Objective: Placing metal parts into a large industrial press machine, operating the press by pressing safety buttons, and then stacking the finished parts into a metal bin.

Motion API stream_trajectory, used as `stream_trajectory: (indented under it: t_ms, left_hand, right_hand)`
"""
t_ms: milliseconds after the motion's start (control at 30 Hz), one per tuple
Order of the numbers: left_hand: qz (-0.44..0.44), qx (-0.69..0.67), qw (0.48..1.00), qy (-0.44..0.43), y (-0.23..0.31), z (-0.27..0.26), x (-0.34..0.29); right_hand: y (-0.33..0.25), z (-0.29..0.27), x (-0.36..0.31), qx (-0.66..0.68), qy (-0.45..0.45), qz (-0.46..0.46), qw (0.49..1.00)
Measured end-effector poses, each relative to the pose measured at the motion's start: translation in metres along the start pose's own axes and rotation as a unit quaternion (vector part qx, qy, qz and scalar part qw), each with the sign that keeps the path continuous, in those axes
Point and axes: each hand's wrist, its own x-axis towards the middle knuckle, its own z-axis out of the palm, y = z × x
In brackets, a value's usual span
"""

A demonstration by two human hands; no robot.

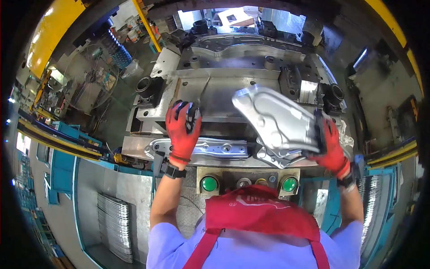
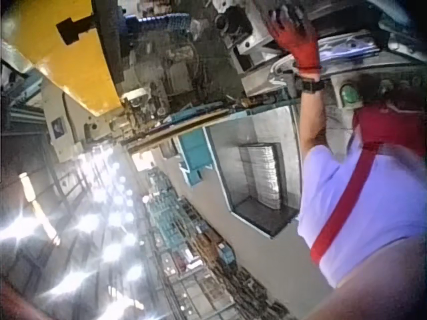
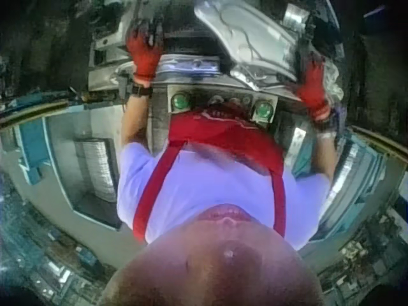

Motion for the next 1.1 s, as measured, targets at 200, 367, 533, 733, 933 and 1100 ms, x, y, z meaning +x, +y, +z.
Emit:
stream_trajectory:
  t_ms: [200,367,533,733,933,1100]
  left_hand:
    - [-0.038,-0.052,0.998,-0.017,-0.017,-0.018,-0.041]
    - [-0.039,-0.081,0.994,-0.06,-0.031,-0.031,-0.068]
    - [-0.068,-0.091,0.99,-0.082,-0.053,-0.032,-0.095]
    - [-0.141,-0.067,0.985,-0.073,-0.061,-0.037,-0.101]
    - [-0.182,-0.034,0.98,-0.074,-0.07,-0.027,-0.123]
    - [-0.182,-0.048,0.979,-0.073,-0.064,-0.02,-0.131]
  right_hand:
    - [-0.051,-0.008,0.132,-0.027,0.036,-0.017,0.999]
    - [-0.073,0.011,0.23,-0.121,0.048,-0.035,0.991]
    - [-0.042,0.031,0.317,-0.118,-0.01,-0.084,0.989]
    - [0.027,0.077,0.379,-0.158,-0.094,-0.108,0.977]
    - [0.05,0.083,0.425,-0.044,-0.25,-0.089,0.963]
    - [0.042,0.074,0.436,-0.026,-0.309,-0.059,0.949]
